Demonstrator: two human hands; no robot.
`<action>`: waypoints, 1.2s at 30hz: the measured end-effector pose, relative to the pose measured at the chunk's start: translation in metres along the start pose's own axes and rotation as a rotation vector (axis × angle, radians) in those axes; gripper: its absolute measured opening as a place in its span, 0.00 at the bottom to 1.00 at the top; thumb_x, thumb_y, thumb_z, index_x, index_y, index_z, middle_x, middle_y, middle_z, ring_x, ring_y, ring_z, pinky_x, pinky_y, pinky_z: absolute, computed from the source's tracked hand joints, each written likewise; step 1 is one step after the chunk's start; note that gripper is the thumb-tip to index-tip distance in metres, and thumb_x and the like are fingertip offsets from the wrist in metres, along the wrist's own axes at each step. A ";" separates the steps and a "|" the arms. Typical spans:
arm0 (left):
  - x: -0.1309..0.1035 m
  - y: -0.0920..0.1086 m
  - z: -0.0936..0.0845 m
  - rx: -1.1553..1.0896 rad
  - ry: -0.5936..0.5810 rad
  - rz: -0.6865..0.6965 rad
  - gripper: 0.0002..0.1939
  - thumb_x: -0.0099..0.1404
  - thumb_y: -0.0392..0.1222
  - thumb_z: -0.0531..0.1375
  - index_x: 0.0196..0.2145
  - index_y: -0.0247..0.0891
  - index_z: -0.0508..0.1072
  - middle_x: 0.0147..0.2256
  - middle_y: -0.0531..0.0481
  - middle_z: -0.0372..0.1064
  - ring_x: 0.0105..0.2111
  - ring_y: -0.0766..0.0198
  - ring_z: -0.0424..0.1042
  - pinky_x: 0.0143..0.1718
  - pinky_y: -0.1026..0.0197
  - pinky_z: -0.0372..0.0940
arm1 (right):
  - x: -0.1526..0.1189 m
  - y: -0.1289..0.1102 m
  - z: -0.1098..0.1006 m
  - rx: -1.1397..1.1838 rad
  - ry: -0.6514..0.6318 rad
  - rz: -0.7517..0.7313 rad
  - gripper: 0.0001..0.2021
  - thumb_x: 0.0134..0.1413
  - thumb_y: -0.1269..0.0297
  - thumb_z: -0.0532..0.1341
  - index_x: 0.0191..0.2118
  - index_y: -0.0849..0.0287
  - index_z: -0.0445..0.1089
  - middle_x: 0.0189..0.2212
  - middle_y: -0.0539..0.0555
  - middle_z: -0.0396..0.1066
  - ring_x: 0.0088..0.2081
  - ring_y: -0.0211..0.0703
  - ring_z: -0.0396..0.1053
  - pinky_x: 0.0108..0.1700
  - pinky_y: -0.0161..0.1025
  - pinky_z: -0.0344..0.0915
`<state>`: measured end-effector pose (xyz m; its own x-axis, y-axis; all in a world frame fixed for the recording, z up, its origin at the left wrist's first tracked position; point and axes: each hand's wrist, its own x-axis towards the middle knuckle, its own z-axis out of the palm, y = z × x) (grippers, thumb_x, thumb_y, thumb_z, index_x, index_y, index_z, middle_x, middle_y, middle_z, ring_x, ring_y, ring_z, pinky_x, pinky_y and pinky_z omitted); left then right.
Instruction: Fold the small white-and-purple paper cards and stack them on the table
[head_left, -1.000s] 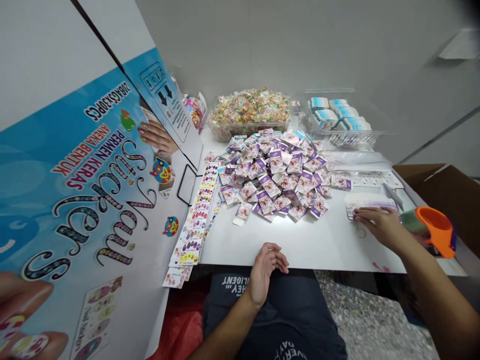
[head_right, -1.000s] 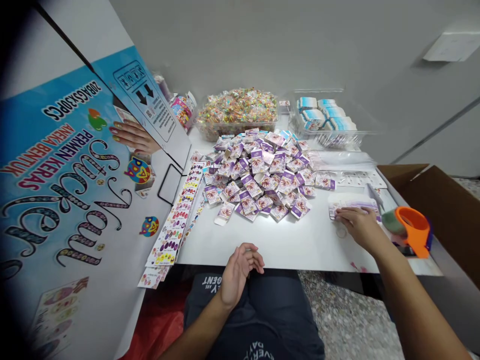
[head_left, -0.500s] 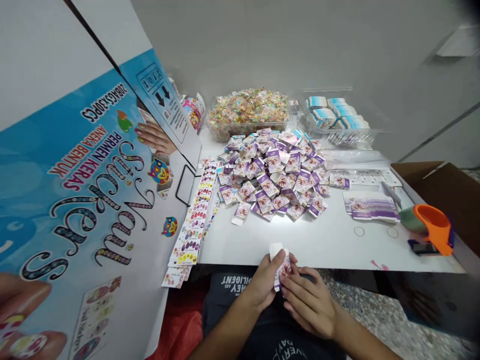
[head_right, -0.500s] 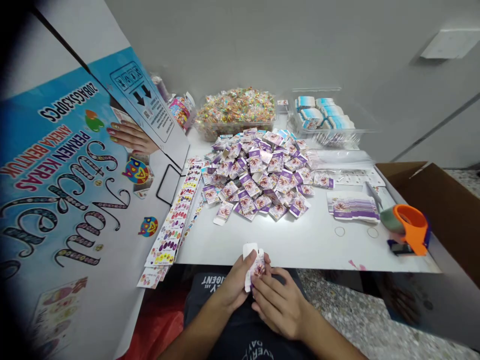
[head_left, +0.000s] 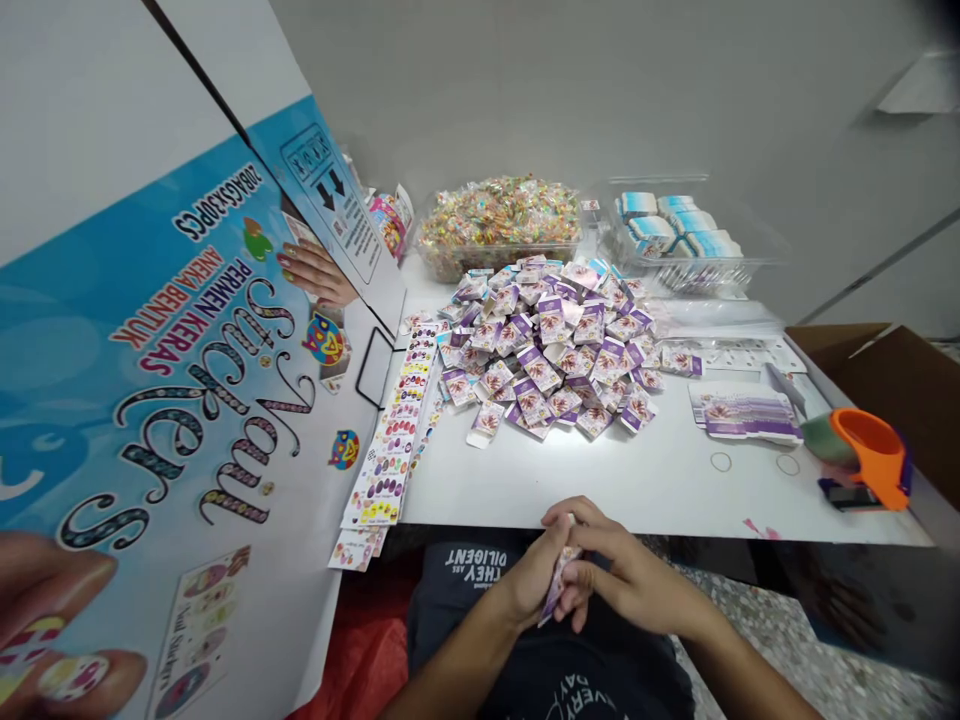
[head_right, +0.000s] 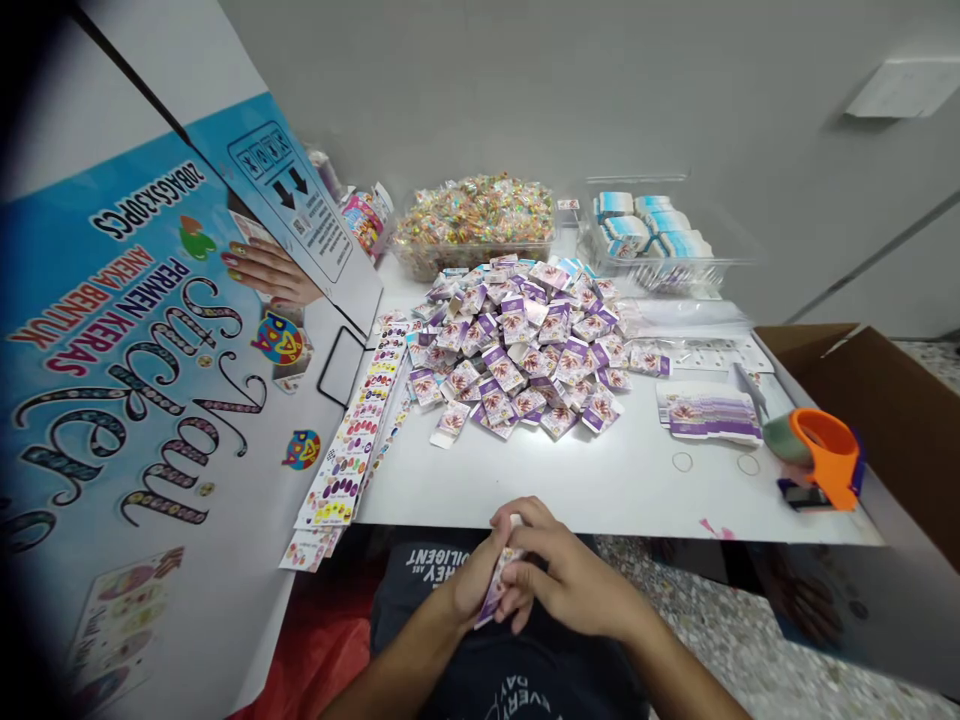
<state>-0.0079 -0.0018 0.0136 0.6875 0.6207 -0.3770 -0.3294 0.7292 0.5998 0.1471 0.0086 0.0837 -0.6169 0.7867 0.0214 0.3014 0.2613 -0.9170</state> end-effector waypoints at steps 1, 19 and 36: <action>-0.001 0.005 0.002 0.019 0.046 0.028 0.40 0.57 0.81 0.51 0.18 0.37 0.66 0.11 0.54 0.57 0.11 0.69 0.57 0.16 0.63 0.59 | 0.001 -0.003 0.000 -0.054 0.009 -0.005 0.09 0.68 0.67 0.57 0.48 0.54 0.73 0.54 0.57 0.68 0.55 0.46 0.69 0.56 0.44 0.71; 0.003 0.021 0.004 -0.338 0.347 0.074 0.15 0.61 0.51 0.61 0.32 0.34 0.73 0.22 0.52 0.69 0.20 0.64 0.68 0.28 0.60 0.67 | 0.000 0.022 0.003 -0.355 0.239 -0.038 0.15 0.67 0.64 0.59 0.57 0.51 0.68 0.60 0.60 0.64 0.60 0.50 0.65 0.59 0.48 0.68; -0.004 0.022 0.001 -0.069 0.311 0.023 0.30 0.63 0.65 0.48 0.45 0.37 0.69 0.19 0.55 0.65 0.15 0.61 0.65 0.15 0.62 0.62 | 0.006 0.040 0.035 -0.090 0.467 -0.091 0.06 0.63 0.65 0.64 0.44 0.51 0.77 0.42 0.55 0.80 0.44 0.48 0.75 0.55 0.53 0.67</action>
<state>-0.0174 0.0115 0.0294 0.4523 0.6880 -0.5676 -0.3931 0.7250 0.5655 0.1296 0.0043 0.0327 -0.2573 0.9202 0.2951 0.3359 0.3715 -0.8656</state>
